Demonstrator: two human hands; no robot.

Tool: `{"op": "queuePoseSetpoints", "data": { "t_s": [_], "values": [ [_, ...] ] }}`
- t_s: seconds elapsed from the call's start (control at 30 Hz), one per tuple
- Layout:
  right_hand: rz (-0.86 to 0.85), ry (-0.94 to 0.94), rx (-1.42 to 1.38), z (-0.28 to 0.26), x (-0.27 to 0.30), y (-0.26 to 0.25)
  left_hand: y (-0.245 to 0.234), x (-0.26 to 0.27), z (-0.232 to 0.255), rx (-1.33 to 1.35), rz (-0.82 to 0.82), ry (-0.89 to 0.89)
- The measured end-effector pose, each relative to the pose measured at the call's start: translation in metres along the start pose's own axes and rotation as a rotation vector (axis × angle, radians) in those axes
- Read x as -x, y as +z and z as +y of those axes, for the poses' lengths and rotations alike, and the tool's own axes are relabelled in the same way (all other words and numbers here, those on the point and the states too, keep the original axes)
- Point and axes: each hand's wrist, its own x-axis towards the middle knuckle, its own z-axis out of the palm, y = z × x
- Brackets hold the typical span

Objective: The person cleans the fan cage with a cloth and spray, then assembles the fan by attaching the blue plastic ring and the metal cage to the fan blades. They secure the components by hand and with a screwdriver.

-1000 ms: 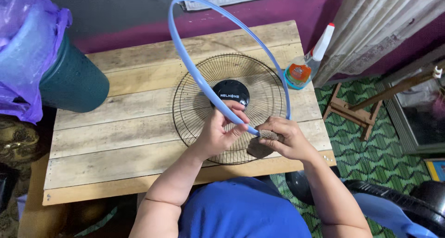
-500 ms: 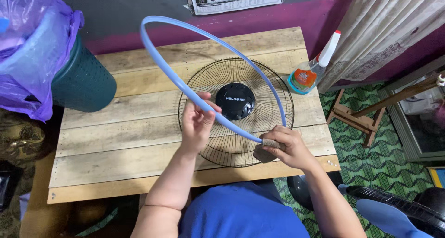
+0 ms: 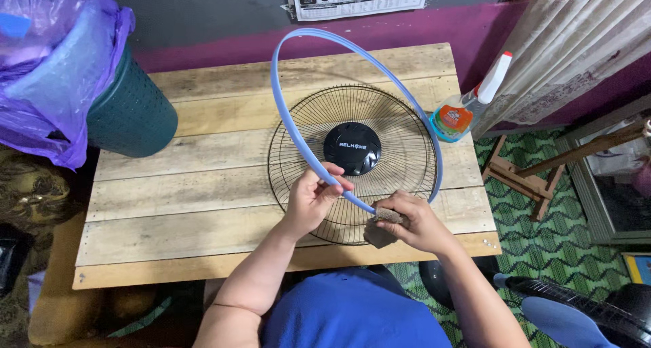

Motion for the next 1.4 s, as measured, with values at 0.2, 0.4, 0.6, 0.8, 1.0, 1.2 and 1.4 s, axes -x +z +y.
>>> {"op": "queuePoseSetpoints", "data": {
  "t_s": [0.2, 0.4, 0.6, 0.8, 1.0, 1.2, 1.4],
  "values": [
    [0.038, -0.014, -0.138, -0.003, -0.003, 0.001, -0.002, -0.007, 0.002, 0.089, 0.087, -0.001],
    [0.135, 0.089, 0.010, -0.038, -0.019, 0.023, 0.013, -0.002, -0.013, 0.074, 0.057, -0.060],
    [0.055, 0.142, 0.094, -0.024, -0.018, 0.022, -0.022, 0.003, -0.012, 0.030, 0.145, 0.033],
    [0.016, 0.127, 0.071, -0.022, -0.007, 0.016, -0.021, 0.003, -0.026, 0.045, 0.249, 0.029],
    [0.165, 0.196, -0.228, 0.003, 0.001, 0.033, -0.031, -0.001, -0.020, 0.081, 0.284, 0.051],
    [0.108, 0.039, -0.242, 0.004, 0.007, 0.014, -0.038, -0.002, -0.021, 0.305, 0.354, -0.007],
    [-0.147, 0.218, 0.112, -0.024, -0.001, 0.021, -0.050, -0.010, -0.028, 0.394, 0.387, 0.050]
  ]
}}
